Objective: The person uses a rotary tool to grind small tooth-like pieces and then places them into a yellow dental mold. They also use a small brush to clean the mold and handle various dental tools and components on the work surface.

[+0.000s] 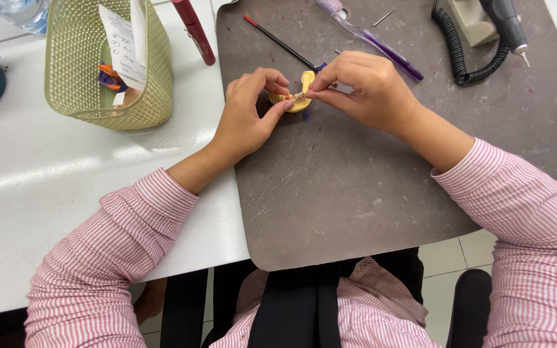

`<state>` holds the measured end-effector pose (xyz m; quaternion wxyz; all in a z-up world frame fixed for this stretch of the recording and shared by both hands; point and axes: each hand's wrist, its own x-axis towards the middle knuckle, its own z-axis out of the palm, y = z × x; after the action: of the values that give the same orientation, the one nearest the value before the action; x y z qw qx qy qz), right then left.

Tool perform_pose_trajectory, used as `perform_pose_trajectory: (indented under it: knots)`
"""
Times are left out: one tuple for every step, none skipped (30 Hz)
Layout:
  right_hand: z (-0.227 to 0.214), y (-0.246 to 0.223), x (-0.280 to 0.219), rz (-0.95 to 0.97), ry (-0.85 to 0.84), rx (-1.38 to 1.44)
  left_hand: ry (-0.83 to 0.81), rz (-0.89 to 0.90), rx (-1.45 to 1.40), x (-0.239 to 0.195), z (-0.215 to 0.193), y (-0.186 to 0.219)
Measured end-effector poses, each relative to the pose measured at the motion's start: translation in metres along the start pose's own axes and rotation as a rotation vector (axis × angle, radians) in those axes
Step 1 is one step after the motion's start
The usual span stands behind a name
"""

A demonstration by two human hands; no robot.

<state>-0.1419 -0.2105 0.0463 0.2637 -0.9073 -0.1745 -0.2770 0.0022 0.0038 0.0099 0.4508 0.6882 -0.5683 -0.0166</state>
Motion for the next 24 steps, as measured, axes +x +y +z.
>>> perform_pose_trajectory:
  knots:
    - [-0.002, 0.0, -0.001, 0.021, 0.005, -0.019, 0.023, 0.02, 0.012, 0.0, -0.001, 0.002]
    - [-0.003, 0.0, -0.002, -0.008, 0.009, -0.043, 0.047, 0.04, 0.025, 0.0, -0.002, 0.004]
    - [-0.004, 0.0, -0.003, -0.037, 0.011, -0.067, 0.071, 0.06, 0.035, 0.0, -0.002, 0.006]
    - [-0.005, 0.0, -0.004, -0.065, 0.013, -0.091, 0.145, 0.112, 0.034, -0.001, -0.002, 0.008]
    - [-0.006, 0.0, -0.004, -0.056, 0.036, -0.106, 0.222, 0.167, 0.032, -0.001, -0.002, 0.009]
    - [-0.006, 0.0, -0.005, -0.047, 0.058, -0.122, 0.298, 0.221, 0.029, -0.002, -0.001, 0.01]
    - [-0.006, 0.001, -0.006, -0.039, 0.083, -0.135, 0.301, 0.158, -0.087, -0.003, 0.0, 0.01]
    - [-0.007, 0.003, -0.007, -0.025, 0.089, -0.147, 0.302, 0.095, -0.204, -0.004, 0.003, 0.009]
    - [-0.009, 0.005, -0.008, -0.011, 0.093, -0.158, 0.302, 0.032, -0.323, -0.006, 0.005, 0.008]
    - [-0.01, 0.007, -0.008, 0.003, 0.096, -0.17, 0.263, 0.019, -0.352, -0.009, 0.008, 0.008]
    - [-0.013, 0.01, -0.009, 0.04, 0.125, -0.179, 0.226, 0.006, -0.38, -0.011, 0.011, 0.008]
    - [-0.016, 0.013, -0.011, 0.077, 0.155, -0.187, 0.188, -0.007, -0.408, -0.013, 0.013, 0.007]
    - [-0.019, 0.017, -0.012, 0.112, 0.181, -0.193, 0.152, -0.012, -0.318, -0.015, 0.015, 0.007]
    - [-0.024, 0.02, -0.013, 0.123, 0.205, -0.18, 0.116, -0.018, -0.227, -0.016, 0.016, 0.008]
    - [-0.028, 0.023, -0.014, 0.135, 0.227, -0.164, 0.081, -0.026, -0.136, -0.018, 0.016, 0.009]
    - [-0.033, 0.027, -0.015, 0.147, 0.248, -0.147, 0.116, -0.026, -0.14, -0.017, 0.016, 0.011]
    - [-0.036, 0.029, -0.015, 0.161, 0.272, -0.128, 0.149, -0.028, -0.142, -0.016, 0.016, 0.013]
    - [-0.039, 0.033, -0.015, 0.175, 0.295, -0.109, 0.181, -0.03, -0.145, -0.015, 0.016, 0.015]
    - [-0.04, 0.034, -0.017, 0.193, 0.319, -0.088, 0.254, 0.065, -0.029, -0.014, 0.014, 0.016]
    - [-0.04, 0.036, -0.017, 0.207, 0.34, -0.078, 0.323, 0.161, 0.087, -0.013, 0.011, 0.016]
    - [-0.04, 0.038, -0.015, 0.22, 0.362, -0.07, 0.389, 0.261, 0.202, -0.011, 0.008, 0.015]
    - [-0.041, 0.04, -0.014, 0.232, 0.385, -0.061, 0.354, 0.199, 0.048, -0.009, 0.007, 0.014]
    - [-0.04, 0.04, -0.014, 0.167, 0.38, 0.0, 0.315, 0.135, -0.107, -0.009, 0.007, 0.013]
    - [-0.04, 0.041, -0.013, 0.102, 0.375, 0.062, 0.275, 0.071, -0.262, -0.009, 0.007, 0.011]
